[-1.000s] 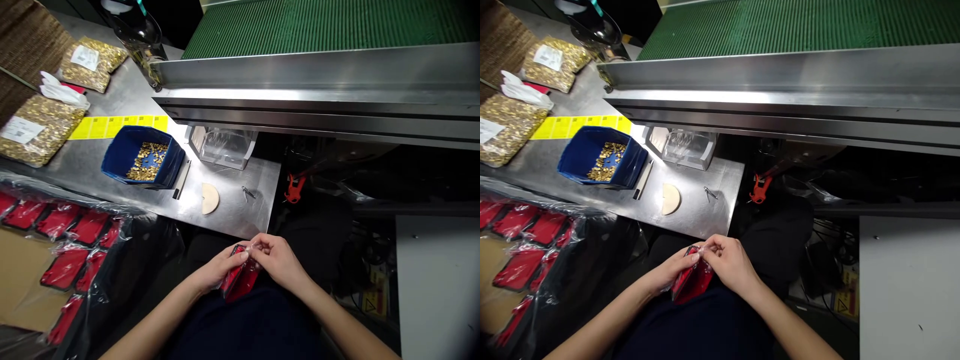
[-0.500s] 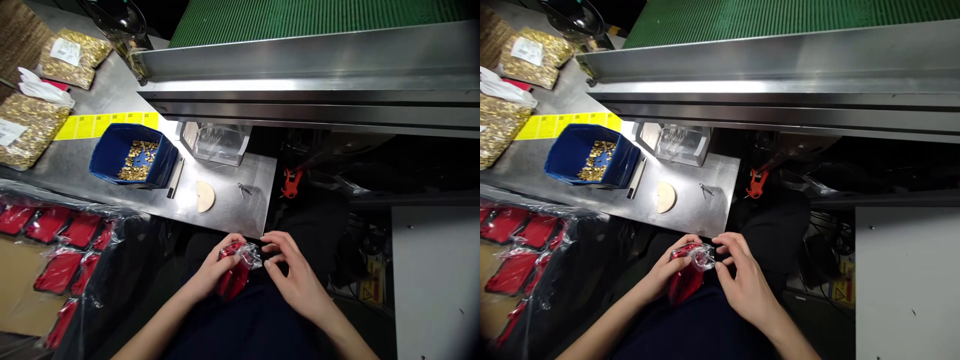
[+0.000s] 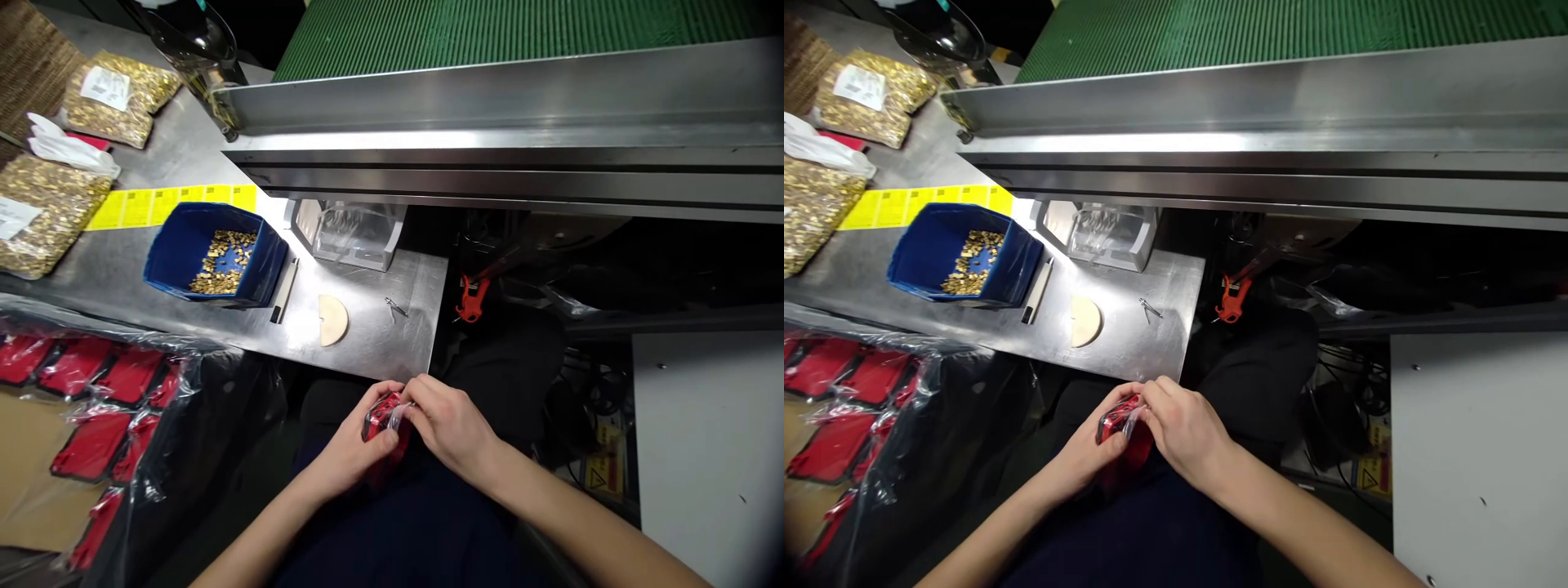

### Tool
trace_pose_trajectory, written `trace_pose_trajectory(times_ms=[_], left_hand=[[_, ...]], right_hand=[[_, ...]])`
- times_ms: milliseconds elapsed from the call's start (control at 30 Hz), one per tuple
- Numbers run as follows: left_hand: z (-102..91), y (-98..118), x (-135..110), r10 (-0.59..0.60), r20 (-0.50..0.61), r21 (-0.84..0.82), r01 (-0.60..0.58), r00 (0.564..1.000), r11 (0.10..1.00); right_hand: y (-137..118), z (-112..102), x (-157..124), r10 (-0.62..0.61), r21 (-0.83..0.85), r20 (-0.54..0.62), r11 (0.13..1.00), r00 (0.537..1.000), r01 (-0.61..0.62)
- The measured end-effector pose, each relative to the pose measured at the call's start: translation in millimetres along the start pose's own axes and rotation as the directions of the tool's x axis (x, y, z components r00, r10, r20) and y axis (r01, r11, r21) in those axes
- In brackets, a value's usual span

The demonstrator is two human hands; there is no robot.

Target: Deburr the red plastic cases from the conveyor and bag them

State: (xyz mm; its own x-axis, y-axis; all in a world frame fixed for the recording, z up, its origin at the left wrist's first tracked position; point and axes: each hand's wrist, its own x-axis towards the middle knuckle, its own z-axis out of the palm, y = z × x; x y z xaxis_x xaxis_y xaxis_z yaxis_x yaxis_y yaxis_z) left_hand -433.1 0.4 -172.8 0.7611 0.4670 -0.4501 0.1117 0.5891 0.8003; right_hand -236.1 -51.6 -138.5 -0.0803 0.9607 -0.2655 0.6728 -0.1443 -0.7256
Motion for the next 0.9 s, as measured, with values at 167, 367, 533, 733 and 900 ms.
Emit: trace_pose_trajectory(times_ms=[167, 367, 533, 733, 900], left_hand=[[1.8, -9.3, -5.1, 0.150, -0.107, 0.347, -0.104, 0.983, 0.932], [-2.6, -20.5, -3.6, 0.390, -0.014, 0.564, -0.315, 0.921, 0.763], [-5.9, -18.2, -7.0, 0.336, 0.122, 0.514, -0.349, 0.934, 0.783], [-6.5, -7.3, -15.8, 0.182, 0.071, 0.488, -0.193, 0.981, 0.851], [-3.9, -2.8, -10.7, 0.277, 0.164, 0.650, -0.315, 0.947, 0.692]], right_hand=[[-4.8, 14.2, -9.5, 0.355, 0.596, 0.092, 0.729, 0.930, -0.337], [0.6, 42.1, -17.6, 0.424, 0.857, 0.479, -0.036, 0.768, -0.515], [-0.1, 43.3, -19.8, 0.403, 0.837, 0.527, -0.092, 0.749, -0.540], [0.0, 27.5, -23.2, 0.410, 0.758, 0.378, 0.377, 0.830, -0.532], [-6.3, -2.3, -25.8, 0.306, 0.458, 0.301, 0.784, 0.903, -0.419]])
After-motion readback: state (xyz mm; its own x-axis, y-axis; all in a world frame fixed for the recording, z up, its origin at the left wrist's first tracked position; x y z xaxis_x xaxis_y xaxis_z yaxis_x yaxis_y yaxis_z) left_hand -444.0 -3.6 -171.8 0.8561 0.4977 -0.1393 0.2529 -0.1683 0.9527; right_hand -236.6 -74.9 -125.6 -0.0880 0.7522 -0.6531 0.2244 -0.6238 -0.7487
